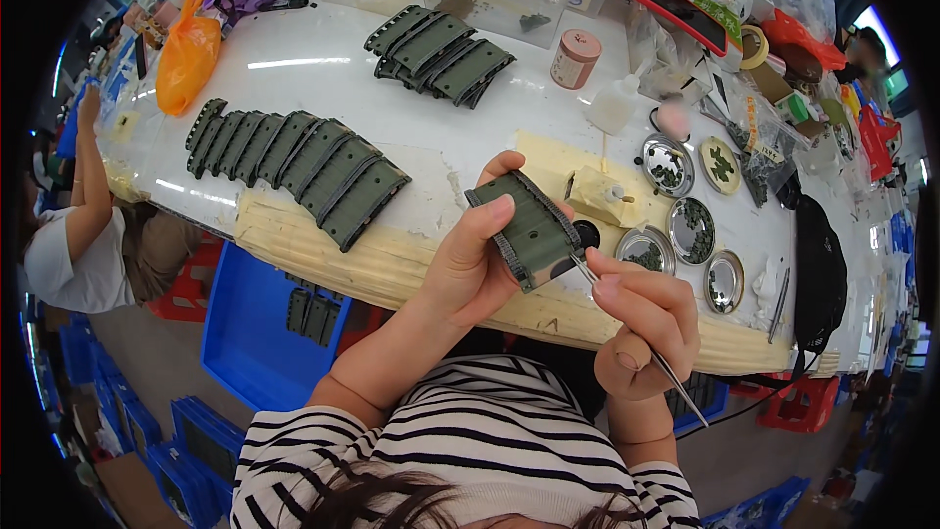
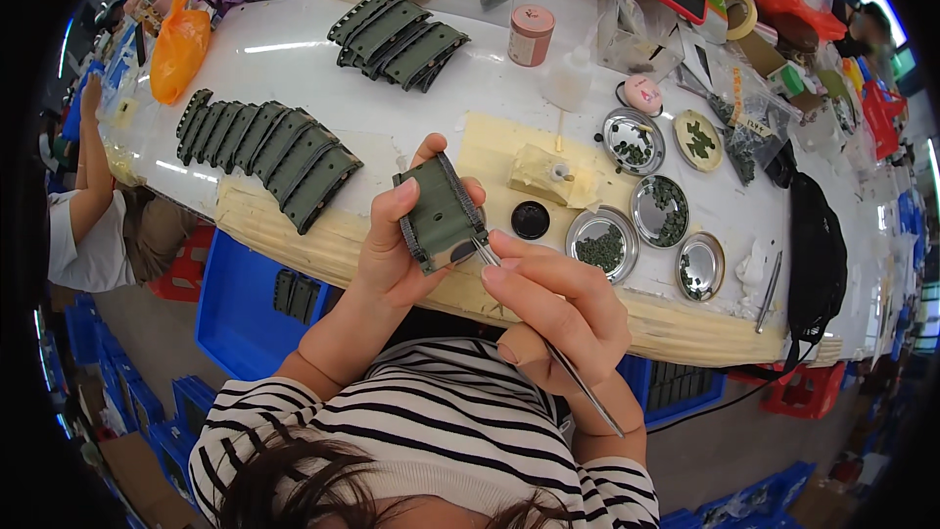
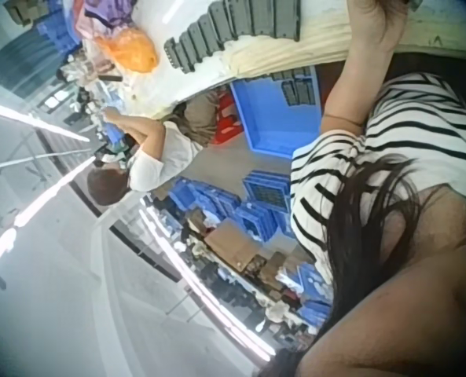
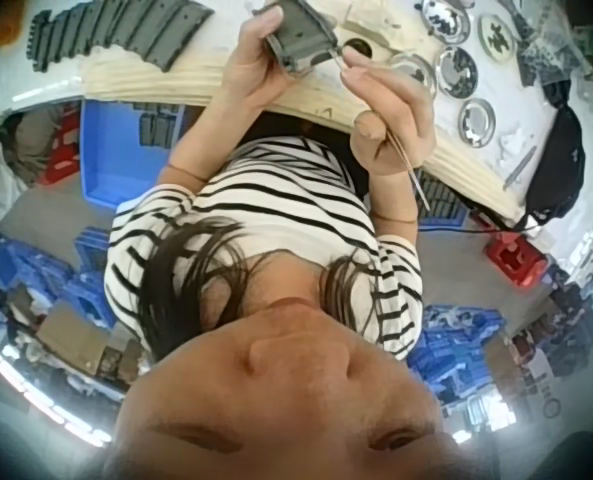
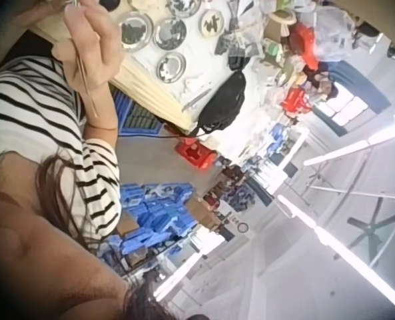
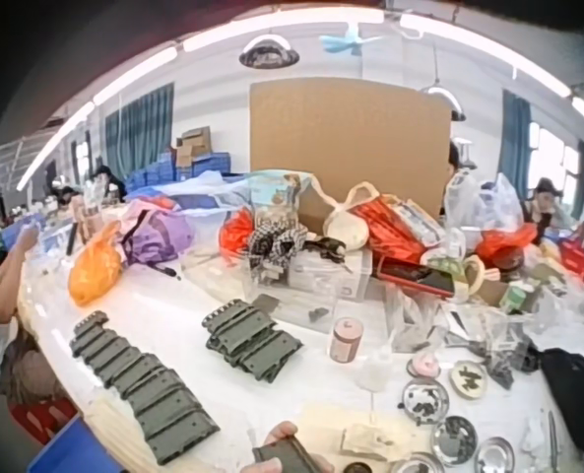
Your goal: Cleaning and assembling plastic model tank components at a workshop bench.
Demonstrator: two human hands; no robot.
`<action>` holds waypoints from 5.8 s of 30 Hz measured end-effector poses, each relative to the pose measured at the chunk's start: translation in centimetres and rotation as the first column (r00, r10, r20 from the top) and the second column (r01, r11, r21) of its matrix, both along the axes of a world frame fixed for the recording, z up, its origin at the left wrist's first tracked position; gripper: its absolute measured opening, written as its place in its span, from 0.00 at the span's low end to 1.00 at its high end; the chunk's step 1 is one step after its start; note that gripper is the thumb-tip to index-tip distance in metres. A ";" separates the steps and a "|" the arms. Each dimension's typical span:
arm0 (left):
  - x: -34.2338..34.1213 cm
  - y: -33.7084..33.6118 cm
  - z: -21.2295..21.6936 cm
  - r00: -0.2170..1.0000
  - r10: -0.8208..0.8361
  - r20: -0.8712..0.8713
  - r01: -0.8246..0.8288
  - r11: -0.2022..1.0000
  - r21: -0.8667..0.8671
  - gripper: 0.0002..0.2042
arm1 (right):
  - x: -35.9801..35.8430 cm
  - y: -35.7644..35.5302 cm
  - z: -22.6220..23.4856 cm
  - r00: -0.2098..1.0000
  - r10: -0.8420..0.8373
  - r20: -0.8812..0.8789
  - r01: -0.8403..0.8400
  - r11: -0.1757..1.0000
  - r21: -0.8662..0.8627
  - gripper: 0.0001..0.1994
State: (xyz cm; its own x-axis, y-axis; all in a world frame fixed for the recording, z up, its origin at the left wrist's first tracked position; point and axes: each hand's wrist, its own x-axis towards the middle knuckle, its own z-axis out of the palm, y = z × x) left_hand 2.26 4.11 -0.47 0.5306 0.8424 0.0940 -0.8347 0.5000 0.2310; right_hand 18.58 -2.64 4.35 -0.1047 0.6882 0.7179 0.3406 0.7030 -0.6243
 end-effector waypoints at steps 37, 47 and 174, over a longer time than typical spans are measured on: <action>0.5 -0.5 1.1 0.976 -0.028 -0.217 0.006 0.995 -0.101 0.22 | 0.9 0.6 0.9 0.996 0.054 0.072 -0.055 0.998 0.009 0.18; -0.1 -0.2 0.3 0.978 -0.200 0.058 0.208 0.944 -0.257 0.23 | 0.8 0.1 1.0 1.000 0.009 -0.029 -0.010 0.999 -0.042 0.21; -1.3 -3.9 1.5 0.630 -0.252 -0.734 0.680 0.635 0.367 0.27 | 3.9 -2.2 1.1 0.953 0.118 -0.280 -0.296 0.564 -0.771 0.11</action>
